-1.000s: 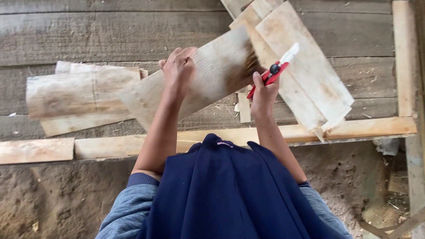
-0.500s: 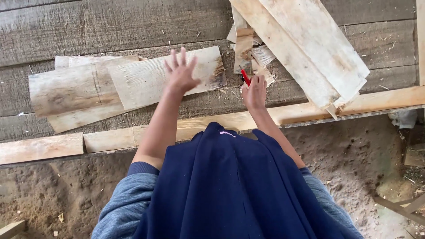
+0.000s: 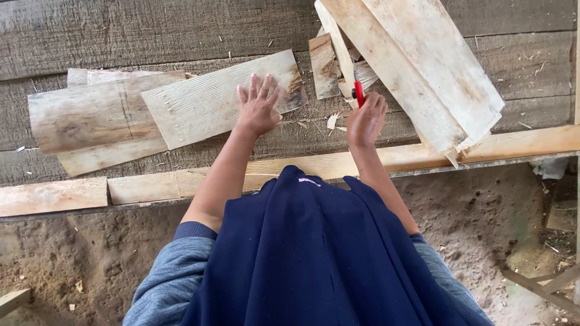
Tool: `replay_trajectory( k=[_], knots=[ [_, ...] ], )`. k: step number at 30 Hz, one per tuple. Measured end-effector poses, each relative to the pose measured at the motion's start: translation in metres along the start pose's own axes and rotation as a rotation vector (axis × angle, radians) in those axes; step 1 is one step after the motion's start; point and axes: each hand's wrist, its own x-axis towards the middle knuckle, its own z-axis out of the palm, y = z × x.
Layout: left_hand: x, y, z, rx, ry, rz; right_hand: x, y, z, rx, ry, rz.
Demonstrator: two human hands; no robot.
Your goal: The person is using a utility knife and a wooden straight edge to cut thin sheets of wood or bark on a wooden floor.
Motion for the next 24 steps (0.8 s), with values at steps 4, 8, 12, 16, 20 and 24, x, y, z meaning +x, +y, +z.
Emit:
replay_trajectory(
  k=[4,8,12,16,20,24],
  knots=[
    [-0.011,0.006,-0.013,-0.008,0.000,0.004,0.005,-0.010,-0.023,-0.076,0.082,-0.045],
    [-0.015,0.004,-0.015,-0.063,0.057,-0.030,-0.003,-0.025,-0.036,-0.029,0.049,-0.094],
    [-0.010,0.002,-0.006,-0.086,0.035,-0.067,-0.033,-0.067,-0.028,0.416,-0.372,0.384],
    [-0.015,0.005,-0.014,-0.142,0.038,-0.096,-0.060,-0.034,0.041,0.423,-0.572,0.496],
    [-0.013,0.008,-0.014,-0.105,0.049,-0.063,-0.069,-0.059,0.047,0.520,-0.605,0.442],
    [-0.009,0.006,-0.001,-0.025,0.026,-0.042,-0.085,-0.062,0.050,0.349,-0.469,0.077]
  ],
)
